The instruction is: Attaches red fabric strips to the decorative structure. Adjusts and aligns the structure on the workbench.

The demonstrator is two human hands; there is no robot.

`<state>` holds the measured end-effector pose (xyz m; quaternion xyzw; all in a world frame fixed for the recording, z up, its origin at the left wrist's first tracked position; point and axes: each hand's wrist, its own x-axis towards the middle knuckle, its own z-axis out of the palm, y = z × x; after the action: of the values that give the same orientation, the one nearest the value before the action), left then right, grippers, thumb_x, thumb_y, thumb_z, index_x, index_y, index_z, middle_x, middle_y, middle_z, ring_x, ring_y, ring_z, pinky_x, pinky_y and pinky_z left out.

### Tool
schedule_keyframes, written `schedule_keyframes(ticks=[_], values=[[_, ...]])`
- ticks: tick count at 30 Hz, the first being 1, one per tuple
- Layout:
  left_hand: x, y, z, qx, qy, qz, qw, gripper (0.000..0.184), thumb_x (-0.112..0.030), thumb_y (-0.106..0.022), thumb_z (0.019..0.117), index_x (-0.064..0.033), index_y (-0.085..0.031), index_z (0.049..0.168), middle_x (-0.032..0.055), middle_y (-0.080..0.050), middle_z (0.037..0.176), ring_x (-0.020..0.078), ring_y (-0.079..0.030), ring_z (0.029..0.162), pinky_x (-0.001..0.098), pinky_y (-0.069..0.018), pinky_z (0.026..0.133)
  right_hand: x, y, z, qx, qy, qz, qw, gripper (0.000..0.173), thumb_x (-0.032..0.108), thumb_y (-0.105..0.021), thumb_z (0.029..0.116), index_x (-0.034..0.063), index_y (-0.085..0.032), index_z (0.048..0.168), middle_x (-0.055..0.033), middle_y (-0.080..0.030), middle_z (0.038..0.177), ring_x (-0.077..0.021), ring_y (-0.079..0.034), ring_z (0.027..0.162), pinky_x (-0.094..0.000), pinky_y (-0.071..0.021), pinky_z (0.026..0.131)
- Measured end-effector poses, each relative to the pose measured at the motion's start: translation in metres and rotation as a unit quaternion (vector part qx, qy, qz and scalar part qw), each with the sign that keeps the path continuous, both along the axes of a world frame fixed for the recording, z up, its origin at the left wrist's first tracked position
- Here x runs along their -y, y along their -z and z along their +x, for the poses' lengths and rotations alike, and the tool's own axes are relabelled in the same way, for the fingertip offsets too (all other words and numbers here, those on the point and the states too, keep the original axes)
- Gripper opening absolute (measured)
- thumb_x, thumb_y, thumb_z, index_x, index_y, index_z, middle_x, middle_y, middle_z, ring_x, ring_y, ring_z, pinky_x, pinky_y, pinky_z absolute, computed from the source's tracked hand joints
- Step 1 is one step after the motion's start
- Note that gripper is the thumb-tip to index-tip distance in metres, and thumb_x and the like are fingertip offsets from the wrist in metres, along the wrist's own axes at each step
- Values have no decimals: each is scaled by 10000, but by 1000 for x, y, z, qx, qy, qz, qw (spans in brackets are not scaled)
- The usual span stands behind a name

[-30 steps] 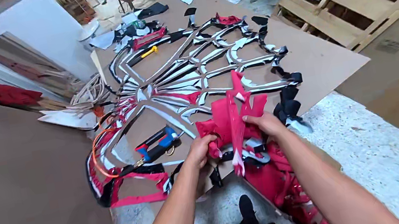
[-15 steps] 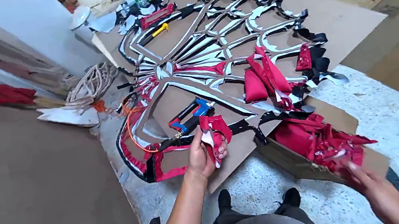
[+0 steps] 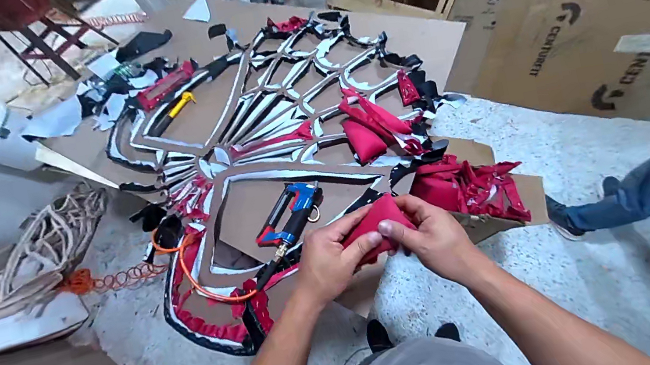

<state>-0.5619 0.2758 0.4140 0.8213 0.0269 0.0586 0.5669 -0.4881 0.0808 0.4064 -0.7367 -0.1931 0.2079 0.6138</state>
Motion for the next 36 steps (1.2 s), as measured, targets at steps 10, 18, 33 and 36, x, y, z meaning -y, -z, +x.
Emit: schedule_keyframes(ticks=[10, 18, 33, 36], values=[[-4, 30, -36, -58, -63, -249, 965, 395, -329, -671, 981, 6, -654, 1188, 81, -718, 880, 143, -666, 661, 300, -585, 588, -7, 33, -32, -76, 86, 110, 987, 357, 296, -431, 1104, -3, -572, 1240, -128, -717, 867, -258, -718, 676, -412, -642, 602], [-11, 20, -73, -185, -268, -160, 932, 546, -417, -393, 1100, -54, -710, 842, 53, -646, 636, 137, -553, 457, 300, -474, 426, -12, 50, -40, 141, -165, -143, 966, 871, 562, -840, 778, 159, -518, 1480, -92, -629, 1335, -194, -684, 1092, -422, -614, 888], [-185, 65, -252, -9, -198, -284, 938, 424, -180, -744, 939, 73, -636, 1263, 174, -722, 1221, 261, -705, 1128, 426, -577, 1013, -231, 76, -187, -16, -409, -40, 911, 508, 525, -453, 1074, 97, -704, 961, -12, -695, 673, -137, -668, 554, -381, -595, 571], [-252, 63, -301, -41, -253, -317, 913, 339, -144, -680, 980, 82, -627, 1228, 198, -754, 1076, 291, -746, 1002, 449, -616, 931, -305, 83, -239, -63, -385, -86, 917, 557, 602, -449, 1045, 119, -696, 917, -10, -668, 639, -153, -646, 528, -383, -575, 549]])
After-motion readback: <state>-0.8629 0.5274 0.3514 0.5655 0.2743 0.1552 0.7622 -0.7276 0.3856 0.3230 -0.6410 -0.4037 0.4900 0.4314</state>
